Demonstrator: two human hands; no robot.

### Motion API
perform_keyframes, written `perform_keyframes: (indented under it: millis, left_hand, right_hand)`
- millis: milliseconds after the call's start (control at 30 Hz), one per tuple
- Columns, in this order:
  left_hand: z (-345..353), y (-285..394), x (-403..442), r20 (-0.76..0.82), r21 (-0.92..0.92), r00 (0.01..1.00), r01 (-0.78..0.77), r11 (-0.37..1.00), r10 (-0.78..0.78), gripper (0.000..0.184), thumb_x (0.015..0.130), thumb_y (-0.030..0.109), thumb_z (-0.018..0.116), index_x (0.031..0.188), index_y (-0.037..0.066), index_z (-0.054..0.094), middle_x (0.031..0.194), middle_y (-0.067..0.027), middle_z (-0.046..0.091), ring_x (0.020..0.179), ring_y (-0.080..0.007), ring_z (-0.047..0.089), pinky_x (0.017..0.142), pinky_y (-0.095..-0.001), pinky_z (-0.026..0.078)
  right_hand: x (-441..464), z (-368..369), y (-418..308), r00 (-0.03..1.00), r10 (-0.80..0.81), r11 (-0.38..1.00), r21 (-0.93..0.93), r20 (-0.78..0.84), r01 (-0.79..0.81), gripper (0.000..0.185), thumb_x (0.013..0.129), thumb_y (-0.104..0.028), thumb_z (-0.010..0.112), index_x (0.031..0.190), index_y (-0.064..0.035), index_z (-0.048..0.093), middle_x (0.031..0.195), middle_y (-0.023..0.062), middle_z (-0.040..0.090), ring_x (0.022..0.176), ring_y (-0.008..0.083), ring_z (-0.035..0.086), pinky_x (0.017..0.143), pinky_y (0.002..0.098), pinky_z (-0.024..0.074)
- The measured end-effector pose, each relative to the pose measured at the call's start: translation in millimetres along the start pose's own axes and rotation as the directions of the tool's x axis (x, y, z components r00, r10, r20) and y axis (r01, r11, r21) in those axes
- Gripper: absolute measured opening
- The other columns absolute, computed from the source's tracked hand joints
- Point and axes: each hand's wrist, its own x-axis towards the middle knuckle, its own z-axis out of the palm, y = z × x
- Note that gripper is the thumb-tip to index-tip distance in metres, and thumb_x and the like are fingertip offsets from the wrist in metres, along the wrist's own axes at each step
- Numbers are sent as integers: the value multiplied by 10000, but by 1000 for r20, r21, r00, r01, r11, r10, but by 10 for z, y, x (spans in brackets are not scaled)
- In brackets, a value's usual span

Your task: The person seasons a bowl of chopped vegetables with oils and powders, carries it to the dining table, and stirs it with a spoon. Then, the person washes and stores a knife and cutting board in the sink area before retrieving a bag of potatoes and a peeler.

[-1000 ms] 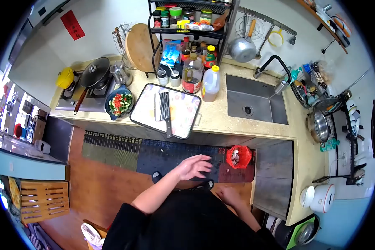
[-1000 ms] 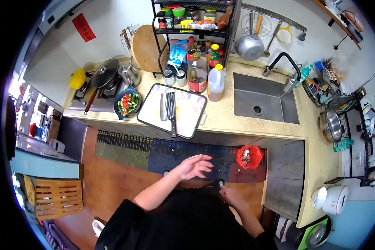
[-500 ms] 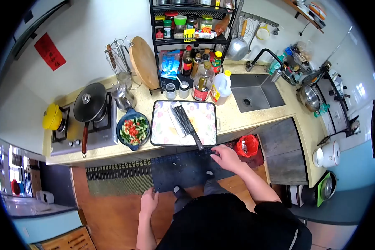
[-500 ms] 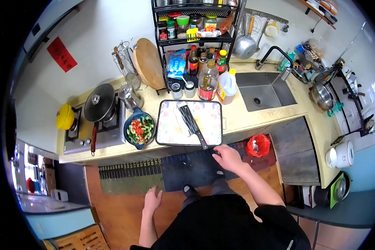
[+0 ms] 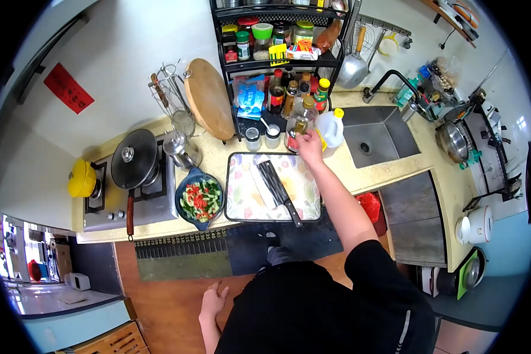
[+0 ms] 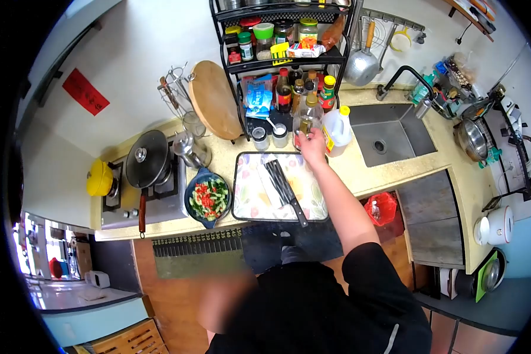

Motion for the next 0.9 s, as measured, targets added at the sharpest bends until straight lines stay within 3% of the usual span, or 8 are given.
perform_keyframes:
  millis: [167,267,467,567,667,733,833,900]
  left_hand:
    - [-517,419,183,75,-138,983,175,975,-165,467,950,247,695,1313,-36,620,1179,-281,676,1076,-374,675,908,-402,535]
    - [-516,237,276,-23,-106,996,83,991,-85,460,951,245,698,1318,-22,623,1185,-272,678,1057,-369,677,898,-398,537]
    - [-755,257,442,6,-156,997,74,985,-74,469,951,249,702,1327,-19,619,1188,-273,679,1066,-362,678,896,-393,541]
    - [-864,219,561,61,-169,995,94,981,-84,477,943,245,713,1328,-20,617,1189,-276,675,1080,-350,676,893,-393,540]
    - [-1192,315,662,172,-91,985,45,995,-29,468,971,260,690,1339,-17,607,1190,-248,689,1058,-331,687,891,-375,548]
    - [-1250,132,702,80,-64,973,-210,976,215,452,999,261,655,1363,1,591,1200,-224,692,1038,-327,697,878,-395,563]
    - [-1253,-362,743,32,-514,977,-164,842,210,465,1026,254,600,1427,33,516,1217,-213,685,1047,-327,697,886,-440,568]
    - [-1224,-648,843,88,-386,996,17,923,19,501,1023,232,580,1470,49,444,1185,-215,691,1045,-337,696,880,-474,566]
  right_hand:
    - [72,58,-285,1000,-15,994,-110,-13,13,317,906,-267,754,1010,29,701,908,183,744,836,250,729,762,373,550]
    - [72,7,-445,999,26,994,-104,31,-23,280,935,-269,724,945,10,709,863,178,741,782,226,728,701,360,543]
    - [214,102,46,997,-61,957,281,-37,69,176,988,-151,684,953,21,675,818,9,667,722,65,564,676,241,468]
    - [223,-39,-123,976,-190,936,280,-103,212,186,981,-143,693,883,2,633,710,-26,592,650,42,492,585,235,417]
    - [126,-267,-669,968,-216,917,315,-124,245,189,986,-147,695,869,-14,627,702,-65,524,640,27,414,564,221,356]
    - [-37,-476,-964,955,-247,915,284,-166,287,183,986,-155,697,872,-27,634,706,-74,523,634,19,407,558,215,337]
    - [-583,-933,-1444,951,-275,901,307,-142,307,144,1020,-157,649,962,-26,631,917,13,688,838,74,605,806,232,484]
    - [-938,-1129,-1470,947,-299,906,276,-122,321,122,1024,-149,637,966,-42,627,913,9,686,829,71,604,802,233,484]
